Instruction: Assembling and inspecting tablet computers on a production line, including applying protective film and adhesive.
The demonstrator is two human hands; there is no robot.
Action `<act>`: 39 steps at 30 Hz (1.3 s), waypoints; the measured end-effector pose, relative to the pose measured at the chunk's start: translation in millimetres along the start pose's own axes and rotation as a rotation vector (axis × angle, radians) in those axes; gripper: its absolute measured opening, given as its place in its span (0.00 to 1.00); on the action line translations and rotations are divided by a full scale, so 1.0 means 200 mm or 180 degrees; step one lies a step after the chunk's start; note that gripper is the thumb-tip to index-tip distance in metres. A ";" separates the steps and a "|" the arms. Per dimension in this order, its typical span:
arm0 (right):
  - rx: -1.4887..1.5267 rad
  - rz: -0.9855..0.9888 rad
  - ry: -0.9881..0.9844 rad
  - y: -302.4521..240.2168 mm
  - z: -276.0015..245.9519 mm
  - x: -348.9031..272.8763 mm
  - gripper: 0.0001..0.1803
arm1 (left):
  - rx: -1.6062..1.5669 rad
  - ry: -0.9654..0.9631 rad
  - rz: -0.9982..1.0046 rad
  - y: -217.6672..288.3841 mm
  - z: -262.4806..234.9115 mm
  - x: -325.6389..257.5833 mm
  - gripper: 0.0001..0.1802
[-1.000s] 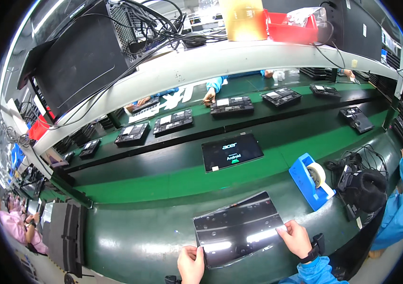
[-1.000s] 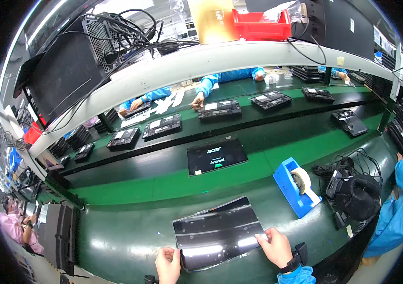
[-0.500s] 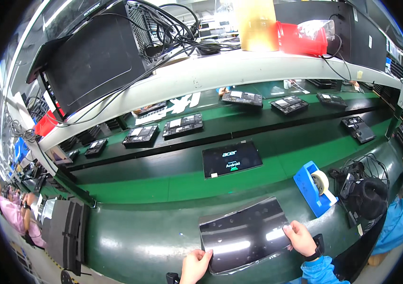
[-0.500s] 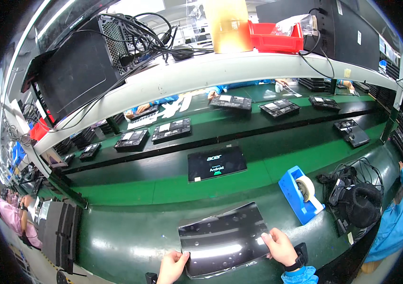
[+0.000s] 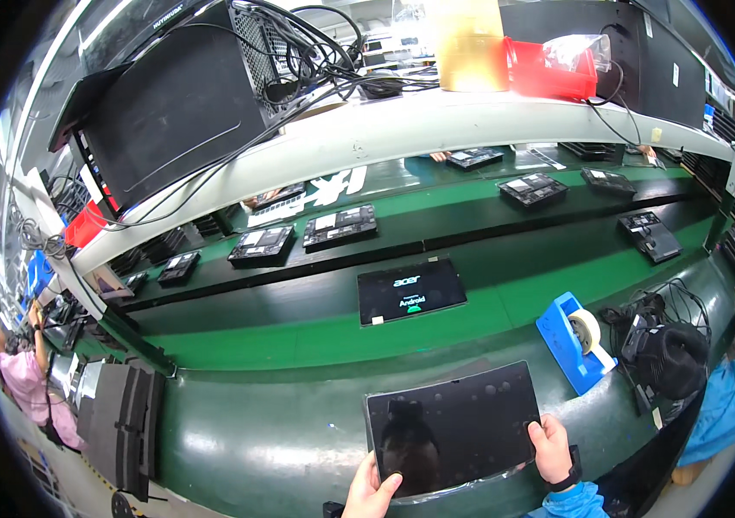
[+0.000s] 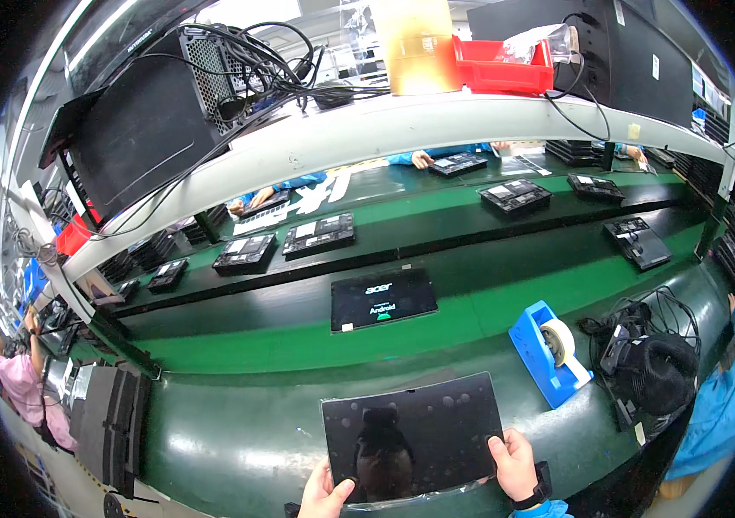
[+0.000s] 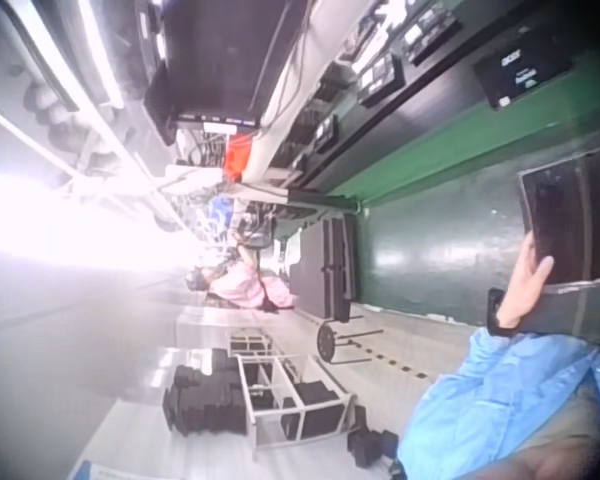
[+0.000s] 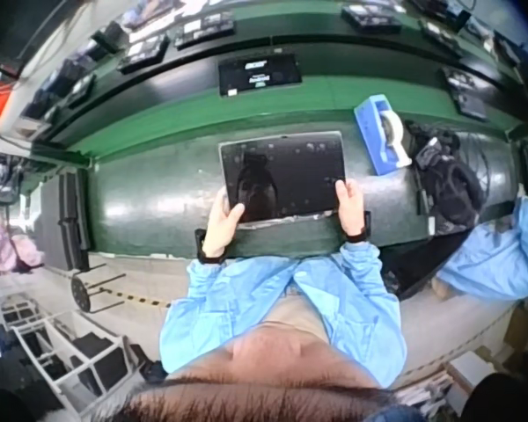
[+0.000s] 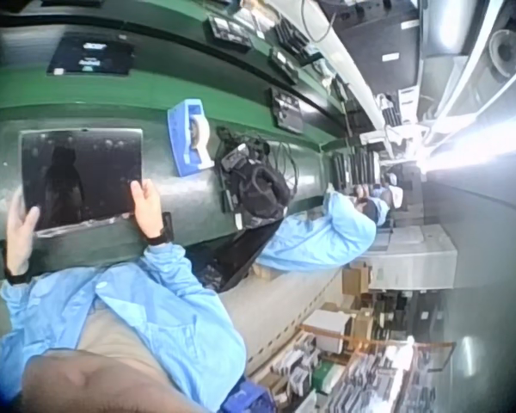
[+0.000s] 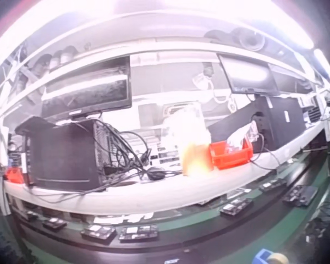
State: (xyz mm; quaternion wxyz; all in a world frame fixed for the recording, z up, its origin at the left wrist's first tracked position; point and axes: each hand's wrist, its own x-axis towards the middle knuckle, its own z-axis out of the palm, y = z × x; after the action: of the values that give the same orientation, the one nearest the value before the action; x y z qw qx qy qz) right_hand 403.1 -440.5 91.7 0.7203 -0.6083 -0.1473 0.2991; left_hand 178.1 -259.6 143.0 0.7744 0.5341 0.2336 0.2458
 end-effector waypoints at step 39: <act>0.1080 0.0157 -0.0553 -0.13 -0.01 -0.14 0.22 | -0.0585 -0.0445 -0.0699 0.27 -0.09 0.31 0.12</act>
State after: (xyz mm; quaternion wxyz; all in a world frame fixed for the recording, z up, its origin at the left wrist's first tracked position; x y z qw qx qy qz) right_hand 389.3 -460.9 119.8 0.7896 -0.4534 -0.1414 0.3885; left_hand 207.4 -190.4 181.6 0.8566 0.4481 0.2126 0.1422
